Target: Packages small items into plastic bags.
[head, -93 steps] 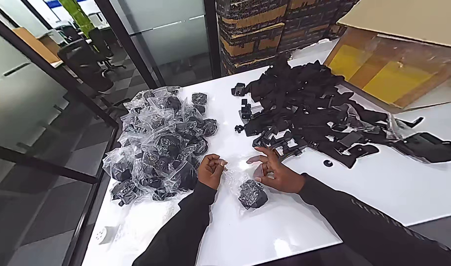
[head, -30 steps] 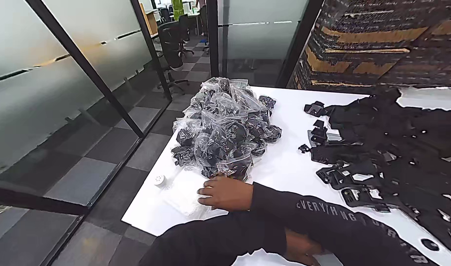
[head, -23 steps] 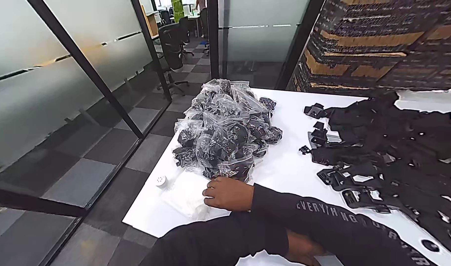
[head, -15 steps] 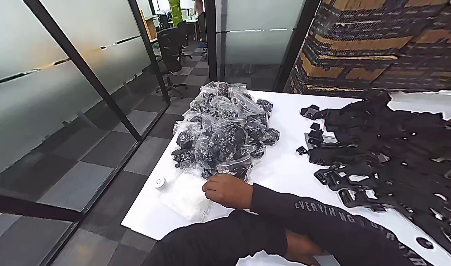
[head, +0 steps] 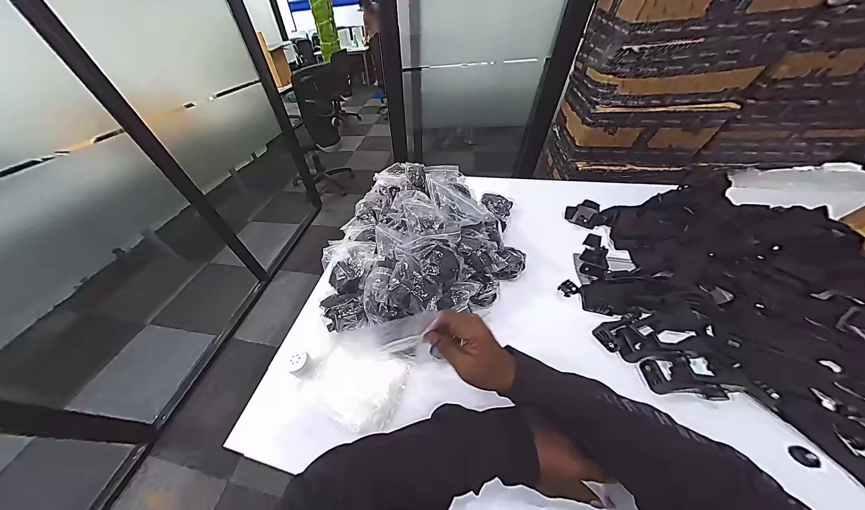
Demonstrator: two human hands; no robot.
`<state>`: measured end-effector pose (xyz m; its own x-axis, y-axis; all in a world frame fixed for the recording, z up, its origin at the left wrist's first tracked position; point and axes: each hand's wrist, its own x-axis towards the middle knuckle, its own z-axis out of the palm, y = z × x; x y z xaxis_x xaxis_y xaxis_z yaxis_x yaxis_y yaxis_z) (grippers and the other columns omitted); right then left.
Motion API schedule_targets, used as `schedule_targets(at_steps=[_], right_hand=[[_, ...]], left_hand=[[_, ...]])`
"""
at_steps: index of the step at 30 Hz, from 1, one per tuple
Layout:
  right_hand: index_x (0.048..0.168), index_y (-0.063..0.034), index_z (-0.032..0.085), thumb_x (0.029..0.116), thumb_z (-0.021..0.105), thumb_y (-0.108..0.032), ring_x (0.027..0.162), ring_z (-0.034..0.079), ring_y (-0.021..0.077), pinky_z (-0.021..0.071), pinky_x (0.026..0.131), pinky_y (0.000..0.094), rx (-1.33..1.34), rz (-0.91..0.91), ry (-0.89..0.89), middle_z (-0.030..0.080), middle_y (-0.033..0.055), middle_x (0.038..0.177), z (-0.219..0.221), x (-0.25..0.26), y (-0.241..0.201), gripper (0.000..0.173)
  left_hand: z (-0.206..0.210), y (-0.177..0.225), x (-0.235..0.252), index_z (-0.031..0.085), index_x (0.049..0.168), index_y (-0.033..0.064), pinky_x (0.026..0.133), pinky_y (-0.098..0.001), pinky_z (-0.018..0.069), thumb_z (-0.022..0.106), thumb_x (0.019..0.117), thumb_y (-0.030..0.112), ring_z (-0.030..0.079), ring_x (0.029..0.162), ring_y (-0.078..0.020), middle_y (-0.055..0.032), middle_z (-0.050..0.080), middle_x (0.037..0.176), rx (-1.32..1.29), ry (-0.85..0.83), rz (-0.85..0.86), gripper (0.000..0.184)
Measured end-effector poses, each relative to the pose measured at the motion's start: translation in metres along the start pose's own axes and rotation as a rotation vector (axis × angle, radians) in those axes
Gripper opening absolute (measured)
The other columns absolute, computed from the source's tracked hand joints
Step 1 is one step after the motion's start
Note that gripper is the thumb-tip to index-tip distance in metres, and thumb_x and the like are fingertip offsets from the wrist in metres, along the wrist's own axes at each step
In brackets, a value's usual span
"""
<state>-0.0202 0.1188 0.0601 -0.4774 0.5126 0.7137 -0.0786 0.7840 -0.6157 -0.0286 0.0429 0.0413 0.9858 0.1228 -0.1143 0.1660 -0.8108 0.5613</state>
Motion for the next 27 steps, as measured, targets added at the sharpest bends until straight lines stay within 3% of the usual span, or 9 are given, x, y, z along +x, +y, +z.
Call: schedule_targets(at_steps=[2, 5, 8, 12, 16, 19, 21, 24, 27], right_hand=[[0.115, -0.0068, 0.065, 0.1060, 0.053, -0.014, 0.093, 0.071, 0.0075, 0.0616, 0.083, 0.0299, 0.202, 0.081, 0.163, 0.074, -0.0006, 0.104, -0.023, -0.007, -0.009, 0.016], [0.118, -0.0150, 0.060, 0.1079, 0.049, -0.018, 0.083, 0.071, 0.0095, 0.0625, 0.075, 0.0314, 0.311, 0.216, 0.349, 0.073, -0.0050, 0.096, -0.065, -0.033, -0.015, 0.016], [0.130, -0.0086, 0.050, 0.1069, 0.040, -0.009, 0.075, 0.069, 0.0087, 0.0607, 0.068, 0.0272, 0.255, 0.339, 0.451, 0.071, -0.0034, 0.091, -0.105, -0.072, -0.013, 0.025], [0.143, -0.0032, 0.033, 0.1041, 0.037, -0.004, 0.065, 0.068, 0.0120, 0.0593, 0.057, 0.0275, 0.167, 0.558, 0.546, 0.071, 0.0027, 0.090, -0.140, -0.127, -0.005, 0.039], [0.144, -0.0022, 0.032, 0.1037, 0.036, -0.003, 0.069, 0.070, 0.0162, 0.0613, 0.060, 0.0318, 0.103, 0.588, 0.600, 0.070, 0.0060, 0.096, -0.169, -0.149, -0.010, 0.040], [0.145, -0.0027, 0.030, 0.1031, 0.037, -0.004, 0.073, 0.073, 0.0195, 0.0630, 0.061, 0.0345, 0.115, 0.601, 0.657, 0.072, 0.0071, 0.099, -0.175, -0.158, -0.014, 0.042], [0.146, -0.0026, 0.029, 0.1031, 0.037, -0.004, 0.075, 0.073, 0.0200, 0.0637, 0.062, 0.0353, 0.126, 0.633, 0.653, 0.072, 0.0074, 0.102, -0.173, -0.165, -0.016, 0.044], [0.149, -0.0027, 0.026, 0.1034, 0.037, -0.004, 0.077, 0.075, 0.0220, 0.0655, 0.065, 0.0381, 0.163, 0.688, 0.583, 0.073, 0.0090, 0.105, -0.169, -0.172, -0.017, 0.047], [0.153, -0.0043, 0.023, 0.1049, 0.036, -0.009, 0.083, 0.075, 0.0258, 0.0655, 0.068, 0.0410, 0.231, 0.740, 0.485, 0.072, 0.0128, 0.112, -0.165, -0.175, -0.015, 0.050]], left_hand=[[0.006, -0.016, -0.001, 0.072, 0.123, 0.0047, 0.102, -0.0589, 0.0482, 0.059, 0.1043, 0.032, 0.068, 0.115, -0.0360, -0.0190, 0.073, 0.118, -0.011, 0.115, 0.052, 0.036], [0.016, -0.040, 0.000, 0.074, 0.110, -0.0011, 0.086, -0.0558, 0.0587, 0.064, 0.1015, 0.027, 0.074, 0.094, -0.0323, -0.0177, 0.075, 0.099, -0.081, 0.328, 0.097, 0.031], [0.003, -0.045, -0.007, 0.071, 0.107, -0.0035, 0.079, -0.0529, 0.0585, 0.059, 0.1044, 0.026, 0.072, 0.087, -0.0317, -0.0180, 0.073, 0.094, -0.076, 0.358, 0.093, 0.032], [0.011, -0.048, -0.007, 0.073, 0.096, -0.0012, 0.071, -0.0407, 0.0606, 0.062, 0.1025, 0.022, 0.071, 0.075, -0.0224, -0.0121, 0.071, 0.080, -0.032, 0.639, 0.208, 0.026], [0.024, -0.063, 0.004, 0.071, 0.090, 0.0005, 0.059, -0.0292, 0.0581, 0.064, 0.0990, 0.025, 0.064, 0.060, -0.0117, -0.0058, 0.067, 0.070, -0.048, 1.039, 0.058, 0.027], [0.016, -0.073, 0.005, 0.065, 0.094, -0.0028, 0.053, -0.0252, 0.0534, 0.063, 0.0970, 0.024, 0.059, 0.057, -0.0084, -0.0057, 0.064, 0.072, -0.164, 1.244, -0.194, 0.028], [0.012, -0.083, 0.005, 0.058, 0.103, -0.0055, 0.053, -0.0253, 0.0543, 0.061, 0.0970, 0.028, 0.061, 0.061, -0.0084, -0.0069, 0.065, 0.083, -0.279, 1.312, -0.264, 0.034], [0.011, -0.091, 0.006, 0.042, 0.127, -0.0097, 0.065, -0.0328, 0.0636, 0.066, 0.0949, 0.029, 0.073, 0.081, -0.0168, -0.0125, 0.071, 0.110, -0.487, 1.270, -0.211, 0.055], [0.013, -0.089, 0.010, 0.031, 0.138, -0.0109, 0.069, -0.0365, 0.0656, 0.074, 0.0867, 0.006, 0.076, 0.079, -0.0210, -0.0143, 0.074, 0.108, -0.629, 1.214, -0.131, 0.069]])
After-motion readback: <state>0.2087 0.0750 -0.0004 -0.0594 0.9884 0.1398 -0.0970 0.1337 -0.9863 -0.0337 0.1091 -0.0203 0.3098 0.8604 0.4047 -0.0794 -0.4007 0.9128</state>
